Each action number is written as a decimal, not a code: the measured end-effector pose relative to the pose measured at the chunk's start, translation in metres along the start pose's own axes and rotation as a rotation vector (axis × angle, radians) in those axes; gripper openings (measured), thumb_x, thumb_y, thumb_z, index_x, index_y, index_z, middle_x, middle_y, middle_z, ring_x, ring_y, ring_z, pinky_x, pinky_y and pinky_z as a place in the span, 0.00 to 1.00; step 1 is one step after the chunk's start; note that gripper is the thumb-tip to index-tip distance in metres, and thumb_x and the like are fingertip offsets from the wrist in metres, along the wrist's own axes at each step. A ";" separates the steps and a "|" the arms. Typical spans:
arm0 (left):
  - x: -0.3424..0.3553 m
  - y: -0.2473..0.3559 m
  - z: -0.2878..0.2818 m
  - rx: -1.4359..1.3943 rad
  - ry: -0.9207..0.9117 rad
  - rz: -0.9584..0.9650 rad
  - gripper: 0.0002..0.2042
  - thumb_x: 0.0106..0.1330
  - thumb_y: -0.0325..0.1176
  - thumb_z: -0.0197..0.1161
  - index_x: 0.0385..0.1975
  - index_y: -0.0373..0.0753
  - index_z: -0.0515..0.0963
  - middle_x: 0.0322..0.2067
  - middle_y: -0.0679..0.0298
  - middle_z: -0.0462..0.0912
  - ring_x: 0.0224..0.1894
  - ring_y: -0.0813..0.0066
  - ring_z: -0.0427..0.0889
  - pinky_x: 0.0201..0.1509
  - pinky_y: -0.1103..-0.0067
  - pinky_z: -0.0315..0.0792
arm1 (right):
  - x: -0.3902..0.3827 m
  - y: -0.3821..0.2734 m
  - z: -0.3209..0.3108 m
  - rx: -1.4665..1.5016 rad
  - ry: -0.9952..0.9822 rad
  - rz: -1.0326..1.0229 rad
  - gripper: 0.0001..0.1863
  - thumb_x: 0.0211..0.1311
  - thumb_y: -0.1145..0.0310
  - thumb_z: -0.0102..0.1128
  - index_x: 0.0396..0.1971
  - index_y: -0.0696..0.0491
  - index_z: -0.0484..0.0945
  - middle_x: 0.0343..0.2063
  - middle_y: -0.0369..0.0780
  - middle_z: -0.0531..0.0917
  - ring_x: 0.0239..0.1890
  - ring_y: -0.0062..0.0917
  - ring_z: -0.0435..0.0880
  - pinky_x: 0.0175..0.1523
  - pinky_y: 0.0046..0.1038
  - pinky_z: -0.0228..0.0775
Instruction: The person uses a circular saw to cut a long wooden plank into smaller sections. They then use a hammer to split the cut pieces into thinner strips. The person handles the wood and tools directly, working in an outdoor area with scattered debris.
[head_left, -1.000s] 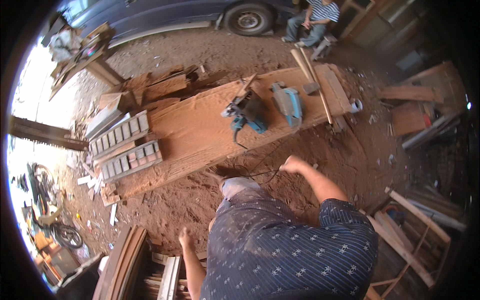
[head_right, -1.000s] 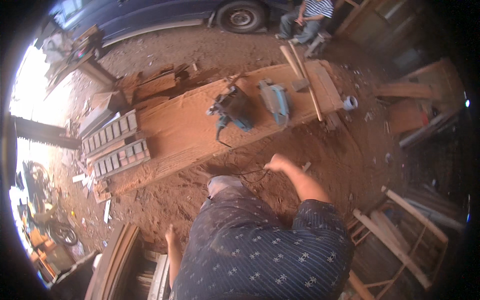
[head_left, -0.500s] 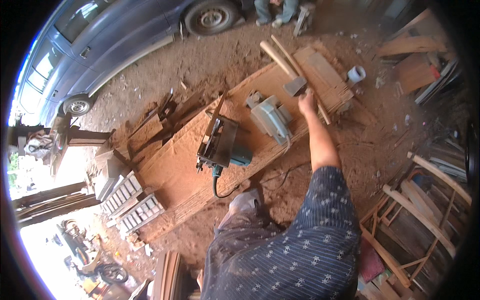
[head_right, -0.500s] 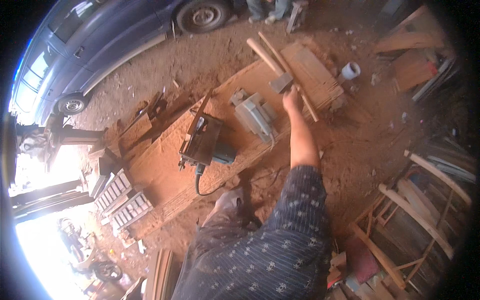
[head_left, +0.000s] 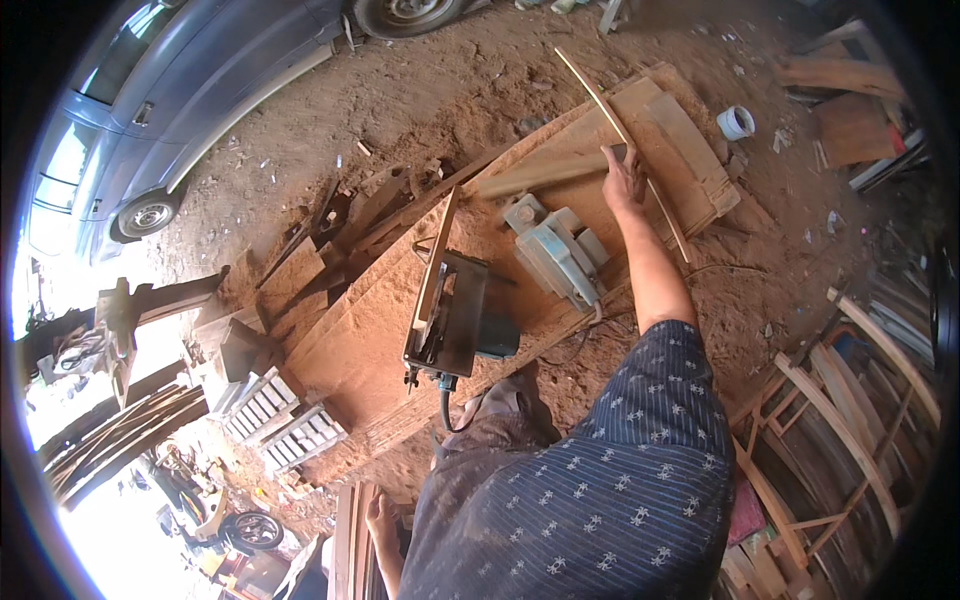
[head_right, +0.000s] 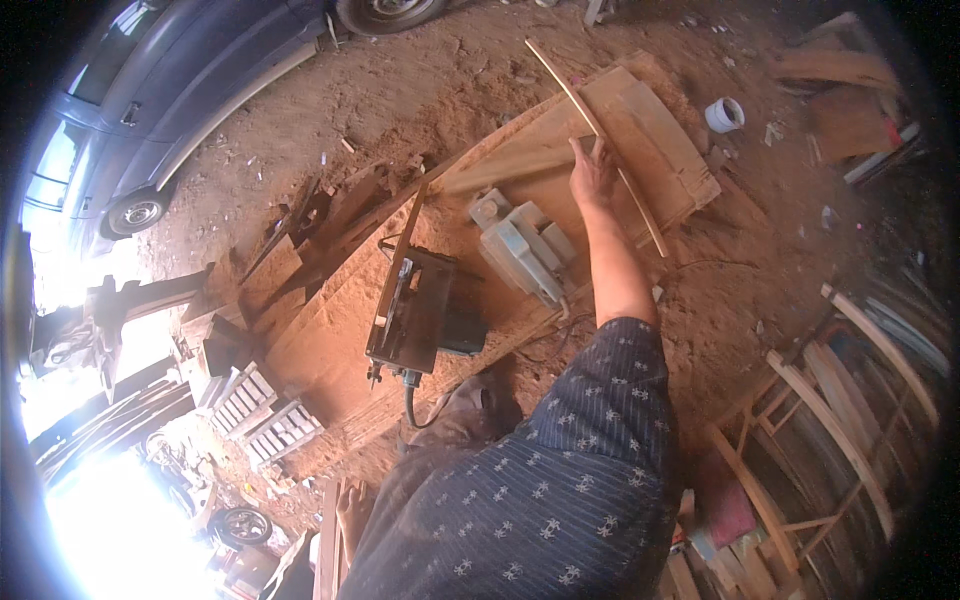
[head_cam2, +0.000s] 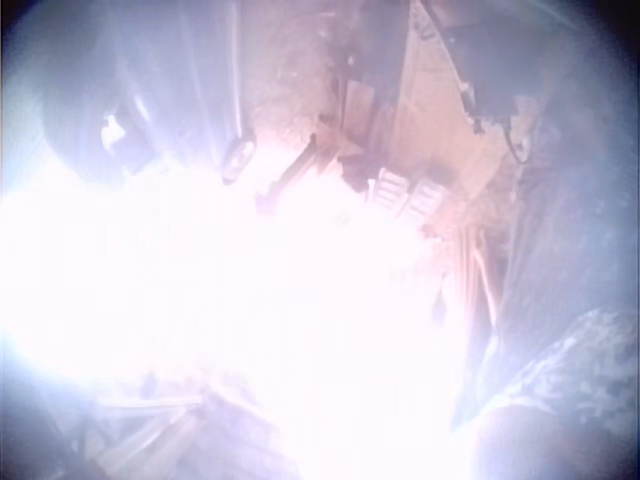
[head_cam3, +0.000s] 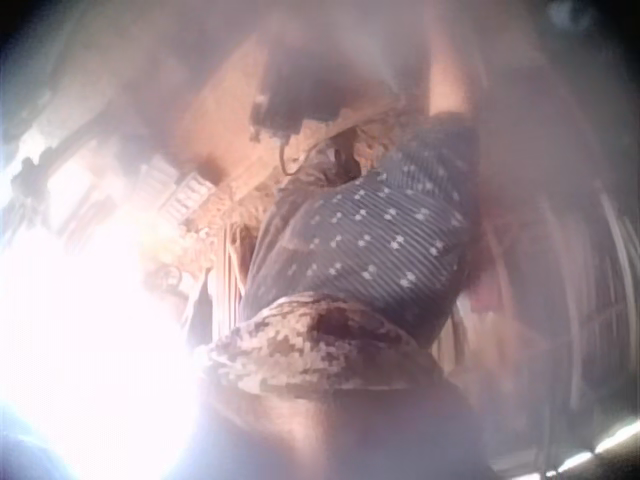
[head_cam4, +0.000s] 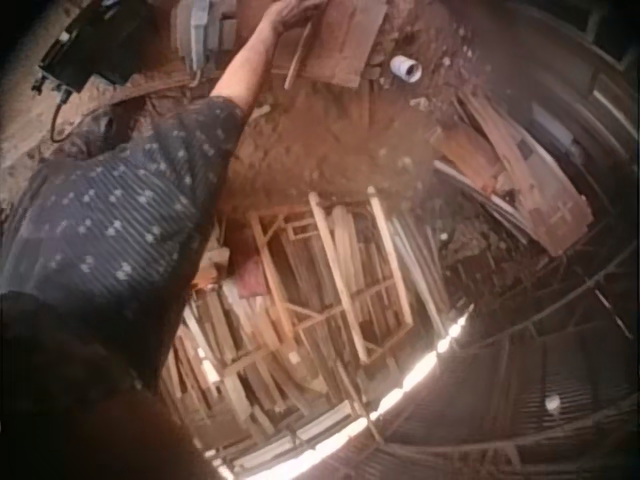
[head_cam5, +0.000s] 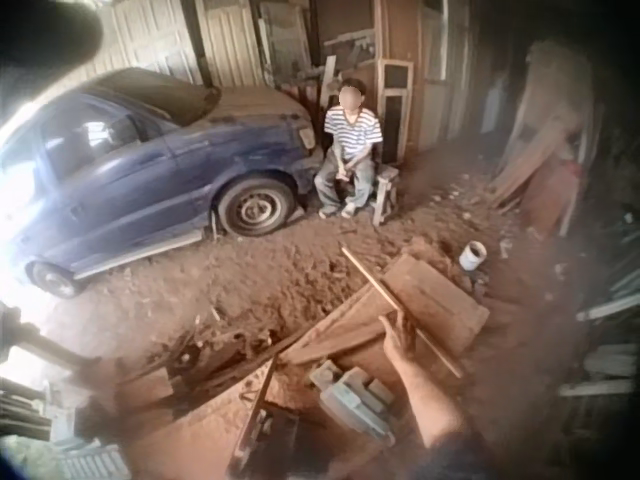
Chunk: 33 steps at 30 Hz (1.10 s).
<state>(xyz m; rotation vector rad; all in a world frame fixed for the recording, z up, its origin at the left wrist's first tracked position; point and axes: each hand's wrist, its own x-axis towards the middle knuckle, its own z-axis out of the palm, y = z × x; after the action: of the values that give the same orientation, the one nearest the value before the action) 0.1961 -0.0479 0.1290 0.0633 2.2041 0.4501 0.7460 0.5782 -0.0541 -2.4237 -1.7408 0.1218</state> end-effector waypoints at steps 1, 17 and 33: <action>0.001 -0.006 0.006 -0.012 -0.031 -0.020 0.21 0.76 0.40 0.61 0.61 0.33 0.75 0.42 0.62 0.85 0.42 0.74 0.84 0.42 0.78 0.77 | -0.008 -0.004 0.001 0.046 0.059 -0.004 0.27 0.58 0.66 0.68 0.59 0.46 0.74 0.57 0.53 0.74 0.63 0.50 0.73 0.62 0.51 0.71; 0.006 -0.006 0.013 -0.164 0.034 0.071 0.24 0.74 0.43 0.62 0.62 0.32 0.74 0.51 0.56 0.83 0.48 0.67 0.84 0.47 0.73 0.79 | 0.033 -0.083 0.085 1.304 -0.304 0.855 0.41 0.62 0.43 0.62 0.67 0.55 0.66 0.60 0.48 0.74 0.59 0.40 0.75 0.54 0.45 0.80; 0.129 -0.071 -0.003 -0.156 0.188 0.117 0.23 0.70 0.45 0.66 0.55 0.33 0.82 0.50 0.52 0.87 0.47 0.65 0.87 0.54 0.72 0.78 | -0.200 -0.162 -0.171 1.308 -0.921 0.142 0.13 0.71 0.60 0.62 0.40 0.54 0.73 0.28 0.33 0.75 0.27 0.21 0.77 0.34 0.28 0.71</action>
<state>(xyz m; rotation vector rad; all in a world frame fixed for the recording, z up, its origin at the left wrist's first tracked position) 0.1202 -0.0892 0.0096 0.0691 2.3489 0.7176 0.5570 0.4263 0.1376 -1.4355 -0.9629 1.8915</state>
